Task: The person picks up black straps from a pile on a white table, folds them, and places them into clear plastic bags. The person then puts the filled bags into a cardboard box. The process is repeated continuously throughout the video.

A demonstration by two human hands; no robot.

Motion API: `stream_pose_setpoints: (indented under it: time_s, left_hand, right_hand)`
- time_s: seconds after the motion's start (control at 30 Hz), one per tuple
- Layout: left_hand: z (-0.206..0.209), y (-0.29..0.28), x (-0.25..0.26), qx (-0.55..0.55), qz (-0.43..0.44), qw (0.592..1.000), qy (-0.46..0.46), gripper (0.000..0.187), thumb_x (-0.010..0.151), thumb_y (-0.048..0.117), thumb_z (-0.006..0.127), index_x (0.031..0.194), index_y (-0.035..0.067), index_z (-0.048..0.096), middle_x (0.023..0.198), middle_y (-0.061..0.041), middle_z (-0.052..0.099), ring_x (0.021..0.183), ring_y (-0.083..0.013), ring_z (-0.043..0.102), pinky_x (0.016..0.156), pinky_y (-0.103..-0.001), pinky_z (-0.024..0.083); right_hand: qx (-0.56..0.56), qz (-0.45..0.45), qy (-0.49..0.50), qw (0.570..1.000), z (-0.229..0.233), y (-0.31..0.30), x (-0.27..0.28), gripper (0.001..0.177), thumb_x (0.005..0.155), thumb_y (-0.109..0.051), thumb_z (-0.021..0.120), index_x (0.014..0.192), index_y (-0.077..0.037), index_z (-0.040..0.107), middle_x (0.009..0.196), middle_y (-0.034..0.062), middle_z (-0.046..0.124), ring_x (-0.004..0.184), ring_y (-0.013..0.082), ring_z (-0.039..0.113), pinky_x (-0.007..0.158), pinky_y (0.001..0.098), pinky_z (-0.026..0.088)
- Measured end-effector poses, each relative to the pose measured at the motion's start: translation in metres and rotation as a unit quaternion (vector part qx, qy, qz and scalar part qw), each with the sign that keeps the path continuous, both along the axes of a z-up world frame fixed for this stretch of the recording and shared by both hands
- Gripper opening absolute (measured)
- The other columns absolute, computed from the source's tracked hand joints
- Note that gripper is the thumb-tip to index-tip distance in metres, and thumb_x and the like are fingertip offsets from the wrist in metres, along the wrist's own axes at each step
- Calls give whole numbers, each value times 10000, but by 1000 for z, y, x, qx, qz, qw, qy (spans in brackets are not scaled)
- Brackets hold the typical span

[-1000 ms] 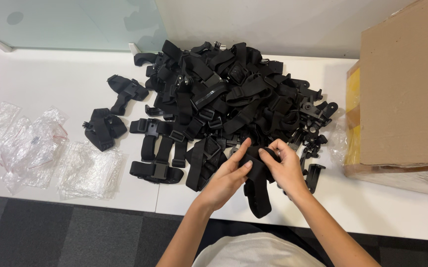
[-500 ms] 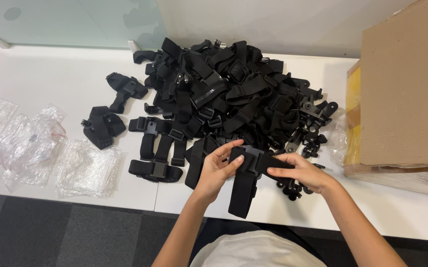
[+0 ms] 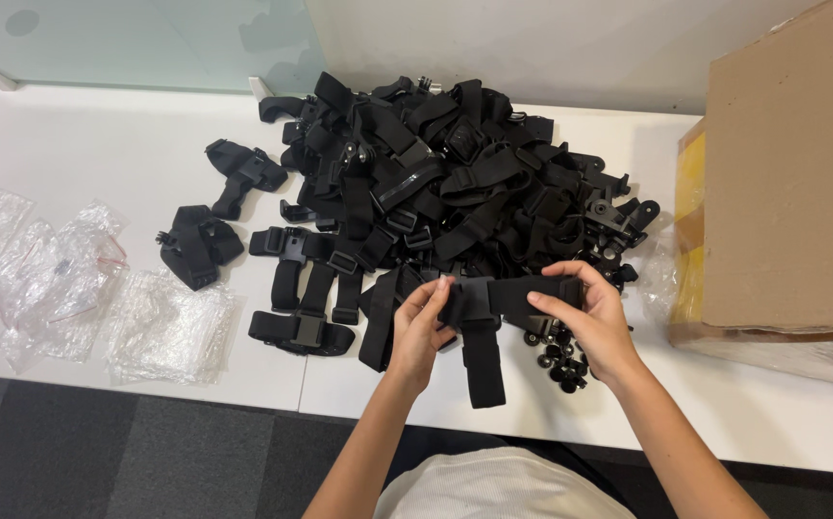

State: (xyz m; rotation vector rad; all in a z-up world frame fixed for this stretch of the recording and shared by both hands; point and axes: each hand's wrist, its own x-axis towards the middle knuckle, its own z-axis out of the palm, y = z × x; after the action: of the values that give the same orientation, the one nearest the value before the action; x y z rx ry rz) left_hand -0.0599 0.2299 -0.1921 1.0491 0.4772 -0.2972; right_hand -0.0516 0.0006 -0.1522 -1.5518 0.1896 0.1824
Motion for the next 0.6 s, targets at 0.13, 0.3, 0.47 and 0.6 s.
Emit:
stream_pose_setpoints:
  time_s: [0.13, 0.3, 0.47, 0.6]
  left_hand:
    - [-3, -4, 0, 24, -40, 999, 0, 371, 828, 214, 802, 1144, 52, 696, 989, -84, 725, 823, -127, 732, 731, -277, 611]
    - [-1, -12, -2, 31, 29, 999, -4, 362, 787, 121, 815, 1106, 3, 692, 944, -105, 735, 778, -154, 719, 691, -288, 594]
    - [0, -28, -4, 33, 122, 992, -26, 370, 771, 90, 826, 1096, -20, 686, 981, -104, 733, 817, -149, 713, 707, -278, 593]
    - [22, -44, -11, 62, 89, 992, -67, 433, 844, 205, 779, 1195, -34, 696, 1066, -115, 734, 949, -178, 697, 835, -307, 554]
  right_hand:
    - [53, -28, 0, 998, -8, 7, 1, 394, 850, -73, 776, 1200, -34, 601, 997, 77, 714, 885, 148, 693, 803, 290, 564]
    - [-84, -160, -83, 980, -17, 24, -3, 679, 812, -110, 828, 1355, -40, 425, 1308, 160, 526, 1151, 245, 576, 913, 391, 540]
    - [-213, 32, -222, 951, -6, 41, -28, 787, 737, -143, 883, 1412, -37, 492, 1488, 136, 505, 1354, 262, 539, 1040, 444, 531]
    - [-112, 109, -171, 973, -9, 52, -25, 820, 717, -80, 859, 1438, -40, 469, 1559, 134, 409, 1346, 264, 528, 1063, 402, 512]
